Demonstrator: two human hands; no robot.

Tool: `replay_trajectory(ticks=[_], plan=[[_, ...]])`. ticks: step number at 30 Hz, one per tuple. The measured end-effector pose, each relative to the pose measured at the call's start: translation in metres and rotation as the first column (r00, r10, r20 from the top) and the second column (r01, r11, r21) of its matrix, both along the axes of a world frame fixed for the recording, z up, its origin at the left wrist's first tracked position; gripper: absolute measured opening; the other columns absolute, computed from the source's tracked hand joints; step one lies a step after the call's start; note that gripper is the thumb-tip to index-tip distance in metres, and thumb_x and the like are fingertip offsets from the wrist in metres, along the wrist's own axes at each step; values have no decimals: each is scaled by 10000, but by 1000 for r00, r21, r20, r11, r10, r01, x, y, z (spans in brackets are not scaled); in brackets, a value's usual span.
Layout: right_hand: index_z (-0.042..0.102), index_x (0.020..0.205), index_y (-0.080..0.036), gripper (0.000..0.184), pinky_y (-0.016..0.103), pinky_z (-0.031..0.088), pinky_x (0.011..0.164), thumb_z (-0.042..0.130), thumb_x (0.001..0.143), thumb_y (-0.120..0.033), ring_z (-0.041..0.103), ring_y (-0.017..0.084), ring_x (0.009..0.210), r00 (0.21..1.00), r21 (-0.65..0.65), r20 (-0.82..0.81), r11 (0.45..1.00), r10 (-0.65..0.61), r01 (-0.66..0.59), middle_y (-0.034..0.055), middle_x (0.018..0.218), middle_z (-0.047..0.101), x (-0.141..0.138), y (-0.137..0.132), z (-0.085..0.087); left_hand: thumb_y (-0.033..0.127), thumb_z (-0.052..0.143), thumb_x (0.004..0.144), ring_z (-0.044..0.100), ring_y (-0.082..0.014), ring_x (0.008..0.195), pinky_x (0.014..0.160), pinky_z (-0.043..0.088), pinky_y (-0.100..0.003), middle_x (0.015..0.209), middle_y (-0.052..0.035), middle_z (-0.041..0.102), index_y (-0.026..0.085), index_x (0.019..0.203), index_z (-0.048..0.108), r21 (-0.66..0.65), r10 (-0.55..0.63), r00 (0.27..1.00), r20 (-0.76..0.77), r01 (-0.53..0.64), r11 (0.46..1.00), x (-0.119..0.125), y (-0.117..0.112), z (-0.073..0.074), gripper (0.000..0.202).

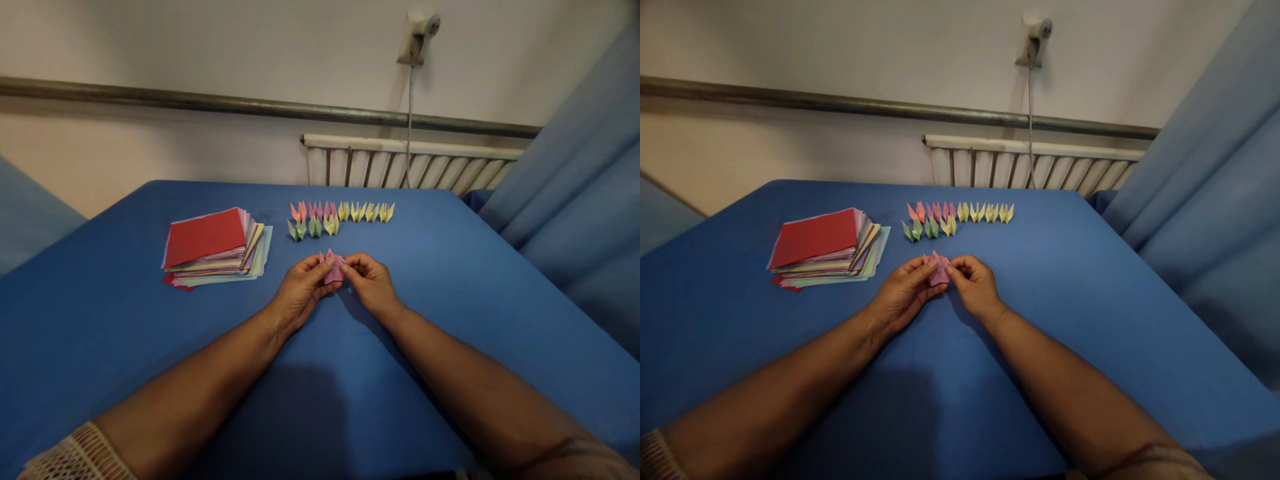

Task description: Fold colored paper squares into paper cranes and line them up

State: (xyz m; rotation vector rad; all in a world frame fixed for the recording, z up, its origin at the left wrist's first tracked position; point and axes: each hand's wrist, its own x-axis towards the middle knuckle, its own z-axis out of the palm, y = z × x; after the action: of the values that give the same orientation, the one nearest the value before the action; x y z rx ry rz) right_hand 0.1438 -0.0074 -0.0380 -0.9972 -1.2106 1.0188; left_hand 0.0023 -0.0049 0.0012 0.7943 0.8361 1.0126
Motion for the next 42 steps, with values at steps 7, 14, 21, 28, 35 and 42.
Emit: replay_trajectory(ticks=[7, 14, 21, 28, 35, 42], plan=[[612, 726, -189, 263, 259, 442, 615, 696, 696, -436, 525, 110, 593, 993, -81, -82, 994, -80, 74, -23, 649, 599, 7, 4, 11, 295, 751, 727, 628, -126, 782, 683, 534, -258, 926, -34, 687, 186, 890, 690, 23, 22, 1000, -11, -22, 1000, -2, 3, -2, 205], [606, 746, -197, 228, 264, 449, 618, 686, 727, -410, 540, 116, 612, 998, -25, -40, 998, -53, 52, -22, 667, 601, 5, 3, 8, 278, 814, 633, 637, -121, 757, 707, 507, -256, 869, -28, 692, 161, 896, 670, 68, 11, 994, -113, -3, 998, 0, 3, -6, 322], [581, 866, -217, 194, 257, 441, 591, 682, 762, -347, 530, 116, 601, 984, 79, 63, 984, -165, 160, -28, 697, 576, 2, -5, 9, 256, 826, 585, 586, -97, 662, 695, 471, -237, 696, 20, 640, 153, 706, 601, 185, 100, 982, -157, -70, 980, 4, 3, -8, 275], [638, 921, -231, 137, 260, 454, 626, 644, 791, -273, 529, 112, 637, 945, 243, 279, 965, -170, 102, 8, 858, 594, 1, -13, 14, 282, 816, 577, 606, -122, 751, 775, 463, -245, 774, 10, 662, 164, 758, 644, 325, 167, 955, -244, -82, 942, 4, 4, -13, 276], [595, 835, -222, 93, 255, 456, 645, 618, 807, -308, 562, 127, 677, 974, 130, 195, 988, -112, 88, -1, 794, 618, 2, -6, 3, 252, 789, 622, 630, -151, 855, 849, 469, -287, 884, -30, 687, 157, 841, 659, 346, 183, 950, -255, -87, 934, 4, 2, -9, 272], [591, 836, -224, 51, 281, 481, 668, 592, 807, -266, 593, 132, 637, 992, 66, 100, 995, 71, -78, -20, 726, 635, 14, 5, -1, 305, 739, 706, 623, -167, 924, 795, 481, -279, 1085, -76, 680, 186, 1014, 689, 327, 90, 965, -247, -4, 945, -5, 10, -6, 333]])
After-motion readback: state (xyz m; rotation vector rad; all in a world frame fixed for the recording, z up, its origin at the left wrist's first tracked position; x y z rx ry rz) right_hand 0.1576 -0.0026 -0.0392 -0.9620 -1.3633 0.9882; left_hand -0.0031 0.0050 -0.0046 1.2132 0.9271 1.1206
